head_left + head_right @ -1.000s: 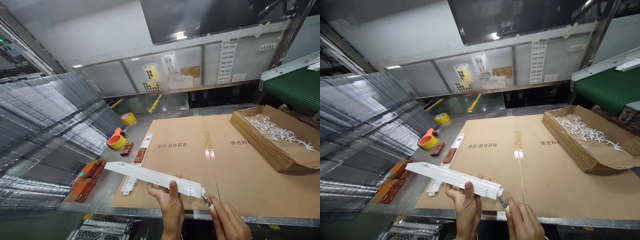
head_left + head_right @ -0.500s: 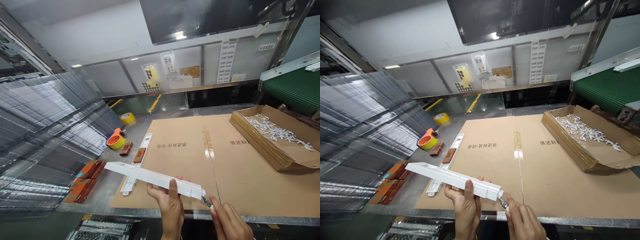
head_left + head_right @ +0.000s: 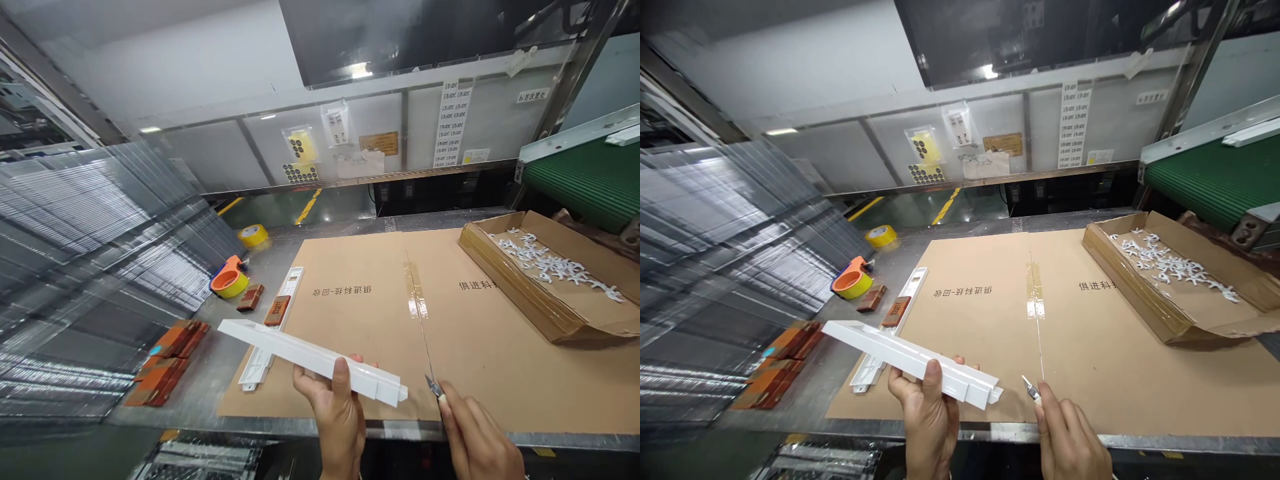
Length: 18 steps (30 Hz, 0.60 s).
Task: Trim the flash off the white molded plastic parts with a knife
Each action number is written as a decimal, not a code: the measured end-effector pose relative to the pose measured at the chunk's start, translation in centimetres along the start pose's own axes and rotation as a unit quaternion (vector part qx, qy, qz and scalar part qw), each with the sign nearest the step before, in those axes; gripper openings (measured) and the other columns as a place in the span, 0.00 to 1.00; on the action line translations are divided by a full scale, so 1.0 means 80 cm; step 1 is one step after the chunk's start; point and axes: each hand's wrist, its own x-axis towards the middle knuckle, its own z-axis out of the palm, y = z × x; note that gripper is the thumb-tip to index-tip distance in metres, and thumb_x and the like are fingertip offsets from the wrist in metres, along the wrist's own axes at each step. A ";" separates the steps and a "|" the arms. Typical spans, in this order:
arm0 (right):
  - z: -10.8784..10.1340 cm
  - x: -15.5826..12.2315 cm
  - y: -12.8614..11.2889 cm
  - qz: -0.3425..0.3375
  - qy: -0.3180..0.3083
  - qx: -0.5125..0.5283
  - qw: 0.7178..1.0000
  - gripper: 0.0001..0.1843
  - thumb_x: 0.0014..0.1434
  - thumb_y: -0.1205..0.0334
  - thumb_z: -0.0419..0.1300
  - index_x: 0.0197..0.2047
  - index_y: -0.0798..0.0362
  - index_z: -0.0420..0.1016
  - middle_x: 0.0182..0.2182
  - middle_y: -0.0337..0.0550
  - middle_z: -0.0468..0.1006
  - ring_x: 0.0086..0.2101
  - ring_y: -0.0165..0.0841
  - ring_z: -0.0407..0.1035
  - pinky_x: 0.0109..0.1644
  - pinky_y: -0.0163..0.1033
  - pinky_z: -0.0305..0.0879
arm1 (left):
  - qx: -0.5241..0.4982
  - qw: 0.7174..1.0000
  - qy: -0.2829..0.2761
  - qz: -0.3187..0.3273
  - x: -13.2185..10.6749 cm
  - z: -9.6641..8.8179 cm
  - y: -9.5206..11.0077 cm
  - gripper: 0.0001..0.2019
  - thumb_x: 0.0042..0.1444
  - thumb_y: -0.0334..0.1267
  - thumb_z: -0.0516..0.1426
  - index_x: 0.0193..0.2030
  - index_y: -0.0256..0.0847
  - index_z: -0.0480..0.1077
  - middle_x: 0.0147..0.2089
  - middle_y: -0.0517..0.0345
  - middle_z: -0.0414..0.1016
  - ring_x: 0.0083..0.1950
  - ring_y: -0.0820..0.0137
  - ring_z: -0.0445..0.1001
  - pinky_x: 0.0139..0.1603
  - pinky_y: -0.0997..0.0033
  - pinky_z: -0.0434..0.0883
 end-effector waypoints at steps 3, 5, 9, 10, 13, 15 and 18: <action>-0.001 -0.001 0.012 -0.011 -0.014 0.000 1.000 0.20 0.65 0.61 0.52 0.58 0.56 0.66 0.35 0.46 0.78 0.32 0.35 0.75 0.33 0.35 0.68 | 0.006 1.000 -0.003 -0.006 0.000 0.000 -0.001 0.31 0.50 0.46 0.63 0.55 0.62 0.49 0.48 0.60 0.59 0.37 0.71 0.72 0.36 0.68 0.75; -0.002 -0.001 0.014 -0.004 -0.017 0.011 1.000 0.20 0.65 0.60 0.51 0.58 0.56 0.66 0.36 0.47 0.79 0.33 0.36 0.75 0.34 0.35 0.69 | 0.004 1.000 -0.004 -0.015 -0.001 0.002 -0.003 0.31 0.50 0.46 0.63 0.55 0.62 0.49 0.47 0.61 0.60 0.37 0.70 0.72 0.38 0.65 0.76; -0.005 0.003 0.014 0.038 -0.014 0.044 0.998 0.19 0.66 0.58 0.49 0.57 0.55 0.67 0.40 0.47 0.79 0.38 0.35 0.76 0.37 0.34 0.72 | -0.022 0.996 -0.024 -0.078 -0.005 0.002 -0.002 0.32 0.50 0.43 0.64 0.56 0.61 0.50 0.48 0.60 0.64 0.45 0.64 0.74 0.45 0.62 0.73; -0.006 0.004 0.017 0.046 -0.014 0.054 0.997 0.19 0.66 0.58 0.48 0.56 0.54 0.67 0.42 0.46 0.79 0.40 0.35 0.75 0.38 0.33 0.72 | -0.041 0.992 -0.036 -0.112 -0.007 0.002 -0.003 0.33 0.50 0.41 0.64 0.57 0.59 0.50 0.50 0.57 0.66 0.49 0.61 0.73 0.48 0.62 0.72; -0.007 0.007 0.033 0.065 -0.014 0.064 0.996 0.19 0.66 0.56 0.48 0.56 0.52 0.67 0.47 0.44 0.77 0.44 0.34 0.74 0.40 0.30 0.73 | -0.101 0.962 -0.091 -0.235 -0.012 -0.004 -0.015 0.32 0.48 0.36 0.62 0.58 0.51 0.53 0.52 0.51 0.71 0.51 0.61 0.72 0.44 0.69 0.72; -0.007 0.006 0.050 0.080 -0.025 0.052 0.995 0.19 0.65 0.55 0.48 0.56 0.50 0.67 0.48 0.42 0.77 0.45 0.33 0.74 0.38 0.29 0.74 | -0.114 0.941 -0.138 -0.287 -0.015 -0.010 -0.034 0.31 0.45 0.35 0.61 0.57 0.45 0.58 0.52 0.47 0.72 0.44 0.63 0.75 0.35 0.73 0.71; -0.005 0.005 0.080 0.106 -0.049 0.022 0.993 0.19 0.65 0.52 0.48 0.54 0.48 0.68 0.48 0.39 0.77 0.44 0.33 0.74 0.36 0.29 0.74 | -0.132 0.924 -0.207 -0.292 -0.021 -0.022 -0.073 0.29 0.37 0.35 0.62 0.50 0.39 0.66 0.46 0.44 0.76 0.42 0.58 0.76 0.31 0.71 0.69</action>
